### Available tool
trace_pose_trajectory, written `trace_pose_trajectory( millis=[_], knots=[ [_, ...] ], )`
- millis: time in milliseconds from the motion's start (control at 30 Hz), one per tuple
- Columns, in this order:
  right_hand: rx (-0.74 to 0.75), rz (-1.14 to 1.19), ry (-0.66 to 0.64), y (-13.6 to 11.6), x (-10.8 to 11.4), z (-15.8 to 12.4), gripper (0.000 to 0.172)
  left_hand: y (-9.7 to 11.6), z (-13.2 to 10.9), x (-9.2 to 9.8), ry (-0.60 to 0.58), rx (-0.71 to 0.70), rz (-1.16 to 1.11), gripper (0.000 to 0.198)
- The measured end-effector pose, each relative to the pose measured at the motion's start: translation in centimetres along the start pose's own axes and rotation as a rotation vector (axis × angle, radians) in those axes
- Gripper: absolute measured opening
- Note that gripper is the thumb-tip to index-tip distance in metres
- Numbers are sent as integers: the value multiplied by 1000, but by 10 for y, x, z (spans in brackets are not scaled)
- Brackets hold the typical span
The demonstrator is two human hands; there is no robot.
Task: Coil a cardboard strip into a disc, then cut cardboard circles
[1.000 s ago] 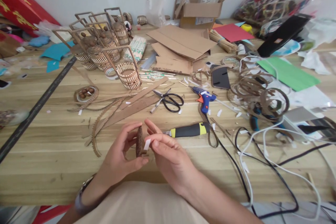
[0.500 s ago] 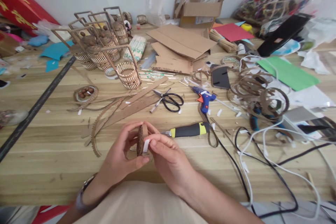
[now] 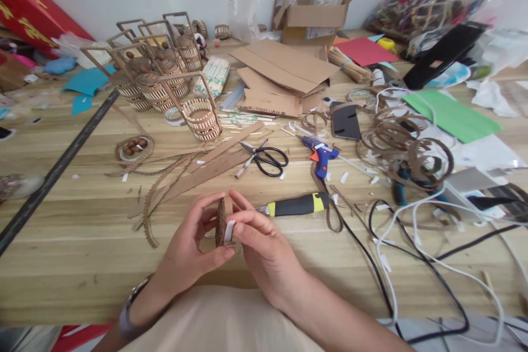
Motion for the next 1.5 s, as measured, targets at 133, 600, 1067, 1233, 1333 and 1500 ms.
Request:
trace_pose_trajectory(
  millis=[133, 600, 1067, 1233, 1333, 1500],
  knots=[
    [0, -27, 31, 0, 1, -1, 22, 0, -1, 0, -3, 4, -4, 66],
    [103, -86, 30, 2, 3, -1, 18, 5, -6, 1, 22, 17, 30, 67],
    [450, -479, -88, 3, 20, 3, 30, 6, -11, -2, 50, -9, 79, 67],
    [520, -563, -58, -1, 23, 1, 41, 3, -11, -1, 88, -51, 182, 64],
    [656, -703, -39, -6, 21, -3, 4, 2, -11, -1, 77, -27, 183, 64],
    [707, -793, -52, -9, 21, -7, 12, 3, -11, -4, 65, 21, 109, 64]
  ],
)
Point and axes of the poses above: each hand's wrist, its own z-axis towards the middle knuckle, its own x-axis out of the back of the hand, y = z × x, the point moved 2 cm from there along z, towards the middle knuckle, and after that the axes turned 2 degrees about x, right-handed, at the moved point
